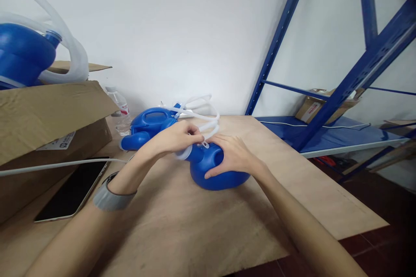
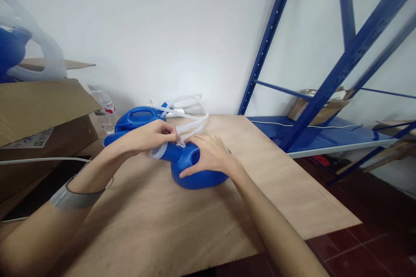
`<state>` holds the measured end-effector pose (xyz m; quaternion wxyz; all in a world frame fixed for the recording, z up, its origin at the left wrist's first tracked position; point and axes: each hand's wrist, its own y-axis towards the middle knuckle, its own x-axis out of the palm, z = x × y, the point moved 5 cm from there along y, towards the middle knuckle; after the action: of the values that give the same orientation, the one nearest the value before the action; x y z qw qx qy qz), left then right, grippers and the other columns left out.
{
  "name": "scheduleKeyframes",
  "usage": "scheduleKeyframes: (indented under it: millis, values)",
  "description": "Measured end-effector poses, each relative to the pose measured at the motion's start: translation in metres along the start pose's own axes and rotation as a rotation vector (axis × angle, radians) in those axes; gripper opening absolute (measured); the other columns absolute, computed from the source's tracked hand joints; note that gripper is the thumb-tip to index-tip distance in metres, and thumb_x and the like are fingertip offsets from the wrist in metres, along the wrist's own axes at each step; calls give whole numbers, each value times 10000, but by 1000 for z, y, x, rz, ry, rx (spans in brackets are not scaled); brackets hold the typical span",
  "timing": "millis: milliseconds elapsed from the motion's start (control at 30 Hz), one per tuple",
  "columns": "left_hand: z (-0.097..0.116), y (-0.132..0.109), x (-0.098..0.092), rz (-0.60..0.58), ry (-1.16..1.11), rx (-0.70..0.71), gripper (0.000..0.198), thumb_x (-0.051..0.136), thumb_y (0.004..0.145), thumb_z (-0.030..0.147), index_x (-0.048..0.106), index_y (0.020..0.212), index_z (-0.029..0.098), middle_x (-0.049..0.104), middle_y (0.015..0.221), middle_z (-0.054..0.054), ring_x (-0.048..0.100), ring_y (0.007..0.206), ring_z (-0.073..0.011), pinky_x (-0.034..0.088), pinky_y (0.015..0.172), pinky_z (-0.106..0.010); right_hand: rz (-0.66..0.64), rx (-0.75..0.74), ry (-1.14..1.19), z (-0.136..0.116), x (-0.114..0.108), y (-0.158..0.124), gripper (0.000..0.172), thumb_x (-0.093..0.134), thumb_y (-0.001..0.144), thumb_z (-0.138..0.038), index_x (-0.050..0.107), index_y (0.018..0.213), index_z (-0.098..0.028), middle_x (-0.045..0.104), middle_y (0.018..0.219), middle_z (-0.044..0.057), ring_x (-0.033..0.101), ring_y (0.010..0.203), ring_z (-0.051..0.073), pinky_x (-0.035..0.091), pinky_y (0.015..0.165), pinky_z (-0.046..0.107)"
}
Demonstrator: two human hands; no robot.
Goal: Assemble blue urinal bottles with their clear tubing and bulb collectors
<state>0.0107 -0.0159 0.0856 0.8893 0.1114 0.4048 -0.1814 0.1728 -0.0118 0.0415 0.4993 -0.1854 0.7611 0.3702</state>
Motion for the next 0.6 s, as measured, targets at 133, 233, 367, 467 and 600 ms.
scheduleKeyframes:
  millis: [133,233,367,467,600]
  values:
    - [0,0,0,46,128,1,187,604,761,310,665,648,174,524,530,32,452,532,-121,301,511,-262,16,41,43,-1,-4,-1,662,818,633,-672,695,1164,-295,744,1165,28,684,1063,290,496,925,412]
    - [3,0,2,50,151,25,166,607,759,294,662,657,176,542,540,29,473,550,-130,321,540,-265,20,87,97,1,-6,1,410,709,821,-585,725,1115,-299,755,1146,11,691,1062,258,502,942,395]
    - [2,0,3,59,167,8,162,645,748,320,650,669,179,562,564,20,512,583,-148,330,559,-268,11,134,181,5,-5,6,268,585,940,-493,756,1039,-313,766,1128,-9,694,1079,241,514,957,381]
    - [1,1,3,96,187,31,177,665,733,339,607,662,188,553,589,22,511,604,-151,315,561,-268,-17,158,231,11,-2,10,241,630,913,-481,764,1044,-328,768,1127,-21,694,1079,246,521,960,388]
    - [0,1,0,187,167,47,212,686,690,335,519,669,205,521,613,43,492,621,-142,308,564,-259,-54,178,305,19,2,15,244,682,873,-470,781,1036,-318,778,1088,-6,702,1049,253,537,949,393]
